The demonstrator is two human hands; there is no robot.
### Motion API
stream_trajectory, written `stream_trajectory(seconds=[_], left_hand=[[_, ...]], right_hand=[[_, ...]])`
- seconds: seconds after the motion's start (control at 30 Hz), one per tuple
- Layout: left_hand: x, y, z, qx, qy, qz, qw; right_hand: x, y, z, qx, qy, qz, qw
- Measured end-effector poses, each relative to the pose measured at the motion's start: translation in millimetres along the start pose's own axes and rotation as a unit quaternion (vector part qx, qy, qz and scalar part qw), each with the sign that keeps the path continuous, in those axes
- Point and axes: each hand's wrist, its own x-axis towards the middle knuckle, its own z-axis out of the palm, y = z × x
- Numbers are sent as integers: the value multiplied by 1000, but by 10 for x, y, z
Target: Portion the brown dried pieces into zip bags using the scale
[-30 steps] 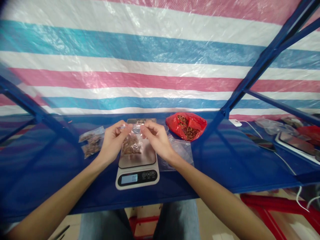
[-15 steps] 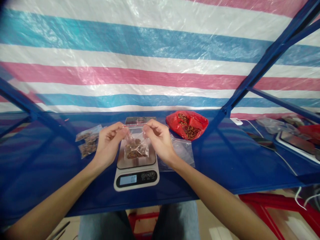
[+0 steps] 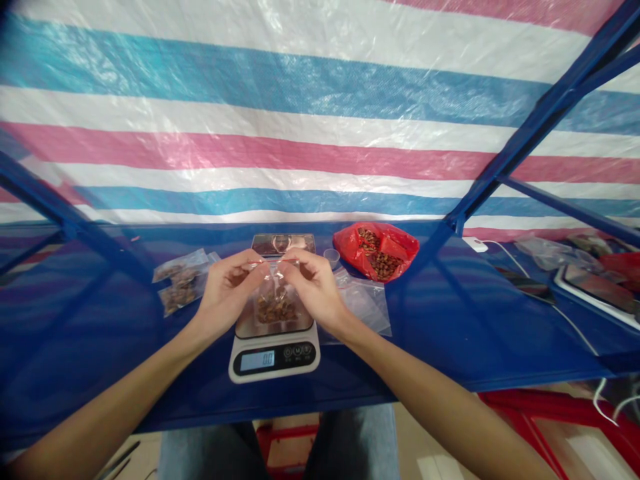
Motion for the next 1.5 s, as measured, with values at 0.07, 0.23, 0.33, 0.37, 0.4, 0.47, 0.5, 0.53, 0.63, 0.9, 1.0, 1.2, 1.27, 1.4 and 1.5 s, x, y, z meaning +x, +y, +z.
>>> stream_trajectory(seconds=[0.07,0.23,0.33,0.37,0.4,0.47,0.5,0.53,0.63,0.9,1.0,1.2,1.27,1.4,1.5], left_hand=[[0,-3,-1,-4,-19,0,1000],[8,-10,-61,54,-24,36,998],[15,-31,-118,91,7,61,994],[18,-41,-134,101,22,70,992],[22,-50,-150,111,38,80,990],[35,-57,-177,128,57,105,985],[45,-54,-190,135,56,116,982],[57,-46,-203,139,49,125,981],[110,-8,-257,120,28,129,984],[384,108,-793,-117,216,92,965],[445,94,-1083,-98,207,25,973],[429,-161,-1461,189,195,-70,960],[410,-223,-1522,320,180,-70,927],[355,-269,-1562,404,132,-55,903],[322,-295,-1555,379,122,-70,915]], right_hand=[[0,7,-7,-11,-17,-13,1000],[24,-43,-79,-39,-41,-24,998],[51,-89,-135,-40,-38,-14,998],[56,-100,-148,-38,-37,-10,999],[58,-109,-157,-37,-33,-5,999],[53,-118,-162,-39,-21,0,999],[46,-122,-159,-44,-14,0,999],[38,-126,-155,-51,-9,0,999],[20,-156,-164,-76,-21,-23,997],[258,-243,-880,-96,101,-76,987],[404,-100,-1392,-199,70,-24,977],[462,326,-1958,-547,-23,-23,837],[434,408,-1975,-586,-54,-22,808],[369,500,-1980,-613,-107,-38,782],[321,565,-2010,-622,-105,-41,775]])
